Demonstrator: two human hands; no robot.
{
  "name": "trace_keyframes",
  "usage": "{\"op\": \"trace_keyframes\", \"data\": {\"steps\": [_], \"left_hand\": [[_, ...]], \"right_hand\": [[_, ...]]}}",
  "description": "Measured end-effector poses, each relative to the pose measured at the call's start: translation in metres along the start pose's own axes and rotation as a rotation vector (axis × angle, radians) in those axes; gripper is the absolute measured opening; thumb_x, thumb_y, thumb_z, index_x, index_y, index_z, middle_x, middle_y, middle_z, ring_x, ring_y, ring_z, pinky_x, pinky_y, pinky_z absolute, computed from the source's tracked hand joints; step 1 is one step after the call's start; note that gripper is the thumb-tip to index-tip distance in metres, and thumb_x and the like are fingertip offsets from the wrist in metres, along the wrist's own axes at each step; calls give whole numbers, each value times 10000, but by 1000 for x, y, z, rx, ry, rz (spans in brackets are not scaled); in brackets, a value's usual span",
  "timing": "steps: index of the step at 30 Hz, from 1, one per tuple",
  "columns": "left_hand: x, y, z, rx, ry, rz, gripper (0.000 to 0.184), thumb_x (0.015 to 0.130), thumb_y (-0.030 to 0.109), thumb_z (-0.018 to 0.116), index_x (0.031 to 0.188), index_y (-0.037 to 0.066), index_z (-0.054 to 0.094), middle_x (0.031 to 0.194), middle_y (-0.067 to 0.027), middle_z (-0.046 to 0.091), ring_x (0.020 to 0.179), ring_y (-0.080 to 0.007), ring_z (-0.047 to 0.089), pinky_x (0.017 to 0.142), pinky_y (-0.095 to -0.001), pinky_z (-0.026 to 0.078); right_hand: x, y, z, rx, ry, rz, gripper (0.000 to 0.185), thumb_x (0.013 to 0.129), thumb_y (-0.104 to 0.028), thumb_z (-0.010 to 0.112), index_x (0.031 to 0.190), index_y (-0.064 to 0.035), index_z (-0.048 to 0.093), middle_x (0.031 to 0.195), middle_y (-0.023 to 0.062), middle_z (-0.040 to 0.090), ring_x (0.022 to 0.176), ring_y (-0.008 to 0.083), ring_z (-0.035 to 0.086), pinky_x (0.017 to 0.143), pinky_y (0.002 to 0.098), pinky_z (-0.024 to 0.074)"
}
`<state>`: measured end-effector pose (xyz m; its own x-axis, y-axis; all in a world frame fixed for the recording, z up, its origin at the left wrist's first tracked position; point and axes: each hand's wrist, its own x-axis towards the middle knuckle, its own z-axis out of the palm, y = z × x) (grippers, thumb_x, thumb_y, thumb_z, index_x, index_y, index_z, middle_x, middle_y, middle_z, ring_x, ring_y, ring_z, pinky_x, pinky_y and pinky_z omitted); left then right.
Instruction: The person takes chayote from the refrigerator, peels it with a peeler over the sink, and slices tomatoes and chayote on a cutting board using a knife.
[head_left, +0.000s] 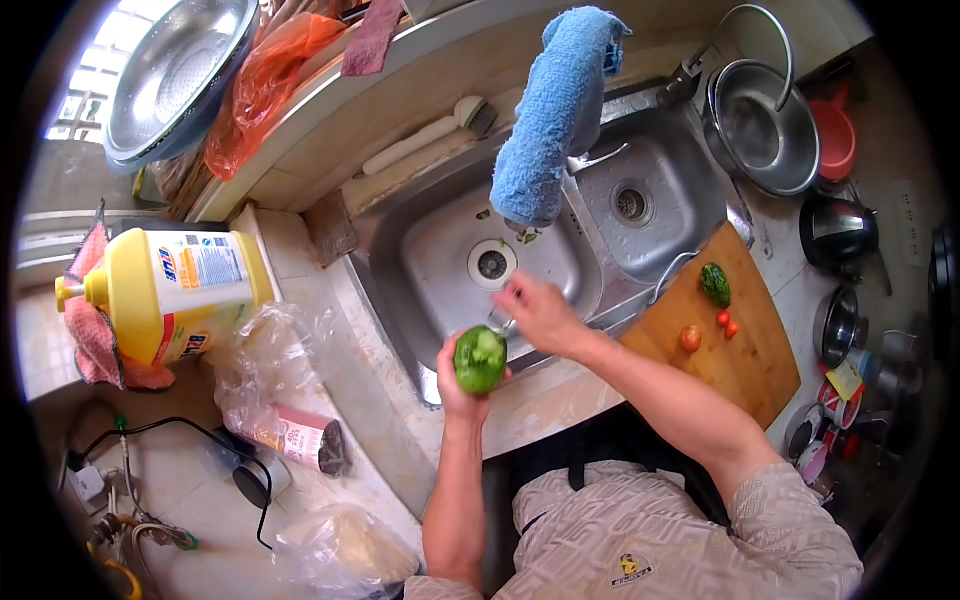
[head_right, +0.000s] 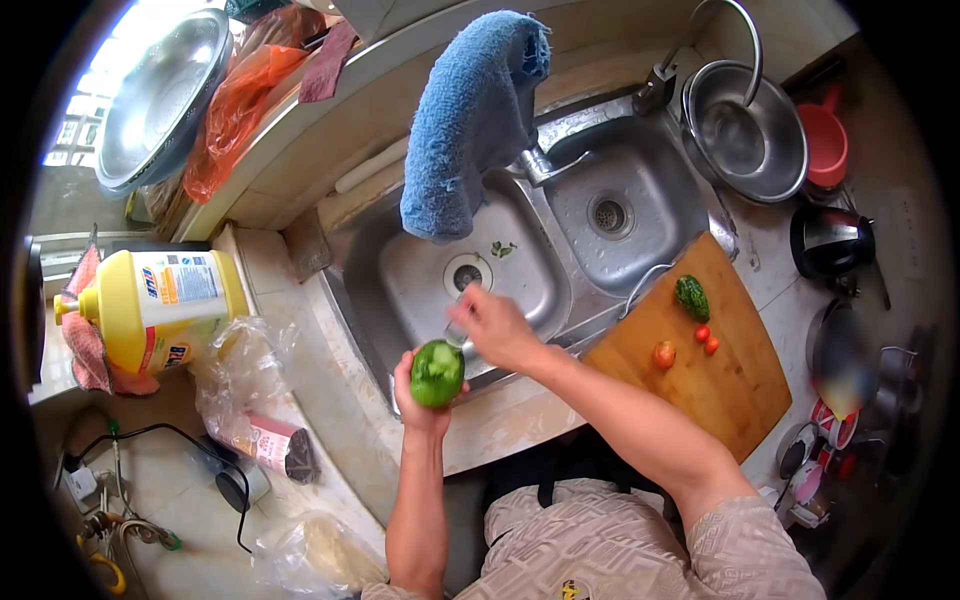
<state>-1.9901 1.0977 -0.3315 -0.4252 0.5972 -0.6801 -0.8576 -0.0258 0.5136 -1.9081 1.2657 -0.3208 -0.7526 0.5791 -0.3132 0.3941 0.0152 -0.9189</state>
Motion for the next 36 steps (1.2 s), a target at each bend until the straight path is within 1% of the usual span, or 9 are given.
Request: {"op": "trace_keyframes", "data": {"steps": [5,6,8,12,16,20,24,30,36], "left_hand": [[-4,10,-2,-40,-8,105,508,970,416,406,1329,80,535,1098,-102,660,907,-302,677,733,-445,584],[-8,16,3,-106,-27,75,526,954,340,477,1416,88,455,1239,-96,608,1109,-321,624,916,-464,539],[2,19,3,-128,-90,119,534,934,280,525,1427,92,444,1288,-91,582,1210,-323,562,984,-472,500],[8,14,-4,-130,-96,192,558,864,153,595,1403,127,453,1404,-91,497,1332,-322,463,1096,-507,409],[3,3,25,-231,-112,290,442,873,146,589,1304,140,492,1393,-98,498,1310,-329,481,1096,-516,410],[5,-12,39,-413,2,303,294,990,252,534,1244,110,497,1267,-132,575,1231,-326,532,1032,-496,459],[6,-12,65,-8,211,528,294,1006,185,505,1240,12,464,1152,-169,615,1050,-234,599,930,-366,501],[2,-17,67,405,318,841,344,886,48,481,1221,-31,488,1123,-165,613,1026,-236,600,940,-375,498],[-3,-9,68,762,254,1293,405,837,97,554,1215,-39,497,1129,-172,607,1040,-263,592,971,-400,486]], "right_hand": [[23,39,-25,-123,82,-9,326,942,-320,628,873,-6,573,742,208,626,685,390,615,628,452,467],[16,48,-26,-182,151,9,318,948,-314,627,880,-7,576,728,189,627,657,352,611,612,430,466],[6,59,-23,-306,281,33,303,959,-303,623,893,-10,582,699,152,628,602,276,605,581,384,464],[-17,-3,-29,701,65,361,207,1008,-244,577,964,-42,577,661,4,578,618,79,593,580,236,476],[-36,-15,-13,690,-132,270,168,1002,-192,585,1004,-28,549,735,21,592,651,96,608,618,248,509],[-41,-8,-1,500,2,31,189,998,-166,577,991,14,519,801,32,604,697,105,623,629,260,510],[-44,-25,-8,286,6,44,214,959,-165,615,958,28,523,782,128,641,680,223,654,607,341,498],[-28,-29,-19,-64,15,-82,219,934,-182,612,926,27,547,731,220,640,684,412,634,618,456,476],[-40,-51,-14,11,232,90,255,964,-218,599,989,35,571,701,153,632,617,268,638,576,407,498]]}}
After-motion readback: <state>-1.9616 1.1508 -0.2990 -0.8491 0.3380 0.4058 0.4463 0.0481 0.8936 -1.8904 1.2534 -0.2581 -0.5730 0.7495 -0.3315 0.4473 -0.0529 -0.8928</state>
